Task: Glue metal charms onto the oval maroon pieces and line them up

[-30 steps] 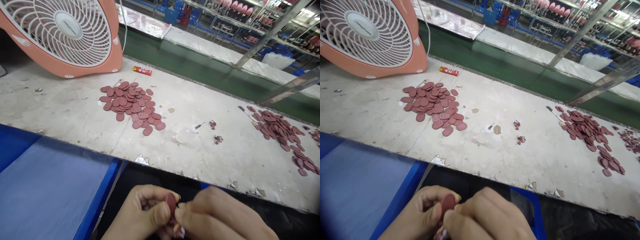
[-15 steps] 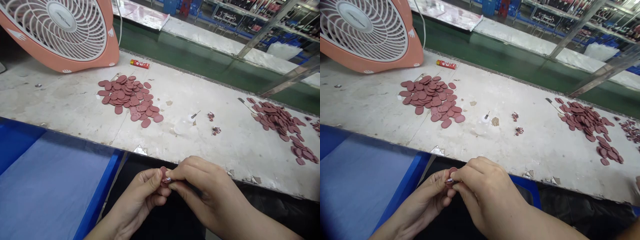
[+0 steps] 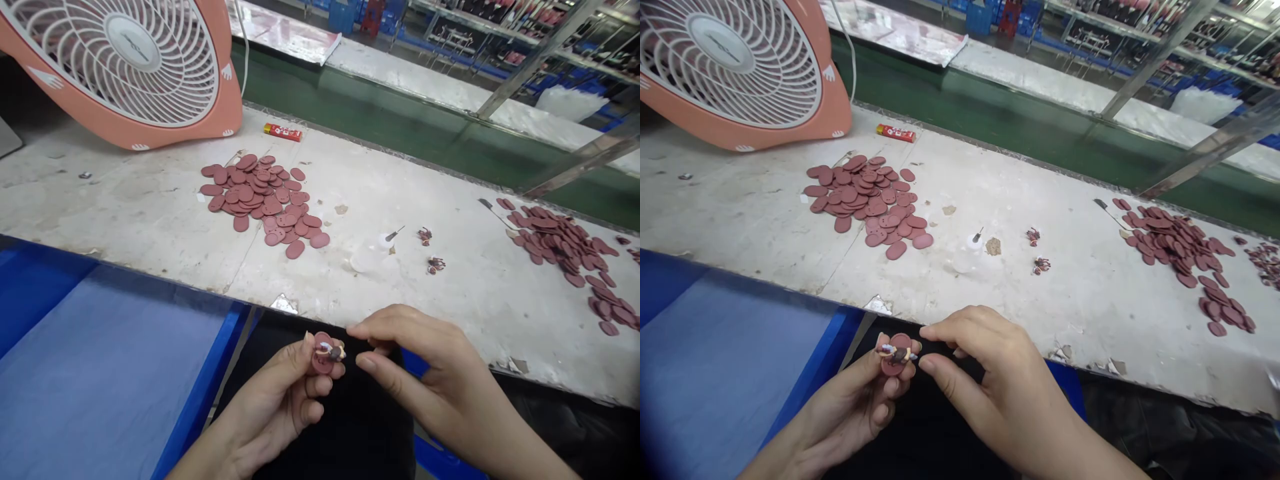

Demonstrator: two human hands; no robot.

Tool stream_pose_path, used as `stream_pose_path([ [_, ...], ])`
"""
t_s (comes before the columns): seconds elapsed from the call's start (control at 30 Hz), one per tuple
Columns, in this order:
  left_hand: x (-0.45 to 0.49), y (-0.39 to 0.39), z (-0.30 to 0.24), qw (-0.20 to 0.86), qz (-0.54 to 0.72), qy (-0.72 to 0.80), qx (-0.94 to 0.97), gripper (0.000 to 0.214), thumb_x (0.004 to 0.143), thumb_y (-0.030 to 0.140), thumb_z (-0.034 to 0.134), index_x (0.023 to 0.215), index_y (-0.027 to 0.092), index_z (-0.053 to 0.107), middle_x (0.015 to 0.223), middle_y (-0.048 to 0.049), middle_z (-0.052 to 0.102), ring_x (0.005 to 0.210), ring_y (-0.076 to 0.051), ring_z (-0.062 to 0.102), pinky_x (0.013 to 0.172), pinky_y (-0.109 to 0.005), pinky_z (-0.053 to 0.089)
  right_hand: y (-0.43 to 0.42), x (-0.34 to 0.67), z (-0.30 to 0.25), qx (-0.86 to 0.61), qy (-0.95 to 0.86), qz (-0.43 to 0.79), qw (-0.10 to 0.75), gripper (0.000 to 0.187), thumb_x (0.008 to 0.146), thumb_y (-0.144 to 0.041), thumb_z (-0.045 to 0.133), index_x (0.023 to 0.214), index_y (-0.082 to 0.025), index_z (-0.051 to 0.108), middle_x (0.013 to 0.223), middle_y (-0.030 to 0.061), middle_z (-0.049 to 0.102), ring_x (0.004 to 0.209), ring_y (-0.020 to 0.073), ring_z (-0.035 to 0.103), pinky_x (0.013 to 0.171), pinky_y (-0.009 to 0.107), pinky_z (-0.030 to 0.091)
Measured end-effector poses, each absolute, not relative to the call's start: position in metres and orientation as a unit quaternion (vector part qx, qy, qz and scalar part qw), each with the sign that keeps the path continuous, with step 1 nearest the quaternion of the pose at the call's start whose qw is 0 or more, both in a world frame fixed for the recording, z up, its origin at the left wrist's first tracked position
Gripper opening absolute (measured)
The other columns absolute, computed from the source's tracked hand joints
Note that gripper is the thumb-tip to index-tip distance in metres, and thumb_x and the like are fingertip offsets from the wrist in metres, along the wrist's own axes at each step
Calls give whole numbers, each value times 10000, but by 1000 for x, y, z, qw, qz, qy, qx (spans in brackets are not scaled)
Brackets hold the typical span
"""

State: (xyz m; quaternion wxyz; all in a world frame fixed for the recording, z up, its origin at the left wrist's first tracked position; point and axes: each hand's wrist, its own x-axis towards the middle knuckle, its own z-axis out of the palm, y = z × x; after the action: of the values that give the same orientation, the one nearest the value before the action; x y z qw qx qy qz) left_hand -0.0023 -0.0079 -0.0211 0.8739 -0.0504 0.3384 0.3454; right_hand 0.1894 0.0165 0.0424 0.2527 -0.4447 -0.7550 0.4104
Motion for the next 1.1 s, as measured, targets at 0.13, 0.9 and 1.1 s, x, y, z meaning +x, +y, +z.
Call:
stream_pose_path([
  [0.13, -4, -9, -23, 875, 347, 330, -78, 219, 766, 346, 765, 784, 128, 753, 678, -39, 727, 523, -61, 653, 416, -107, 519, 19, 186, 37, -446, -735, 437, 263, 208, 896, -212, 661, 1095, -272, 640, 898, -30, 648, 773, 90, 589, 692, 204, 482],
  [0.9, -67, -28, -6, 388, 587, 669, 239, 132, 696, 291, 805, 750, 206, 719, 707, -16, 707, 621, -147, 614, 478, -193, 461, 29, 63, 5, -232, -886, 2, 402, 179, 810, -70, 696, 982, -96, 653, 680, 50, 693, 542, 164, 614, 474, 295, 507],
  [1.1, -179, -36, -63, 152, 460, 832, 269, 316, 780, 482, 694, 881, 182, 703, 866, -66, 745, 760, -206, 673, 650, -295, 543, 35, 87, -12, -234, -878, -41, 415, 249, 731, -101, 791, 965, -142, 717, 669, 4, 690, 542, 121, 616, 557, 240, 516],
])
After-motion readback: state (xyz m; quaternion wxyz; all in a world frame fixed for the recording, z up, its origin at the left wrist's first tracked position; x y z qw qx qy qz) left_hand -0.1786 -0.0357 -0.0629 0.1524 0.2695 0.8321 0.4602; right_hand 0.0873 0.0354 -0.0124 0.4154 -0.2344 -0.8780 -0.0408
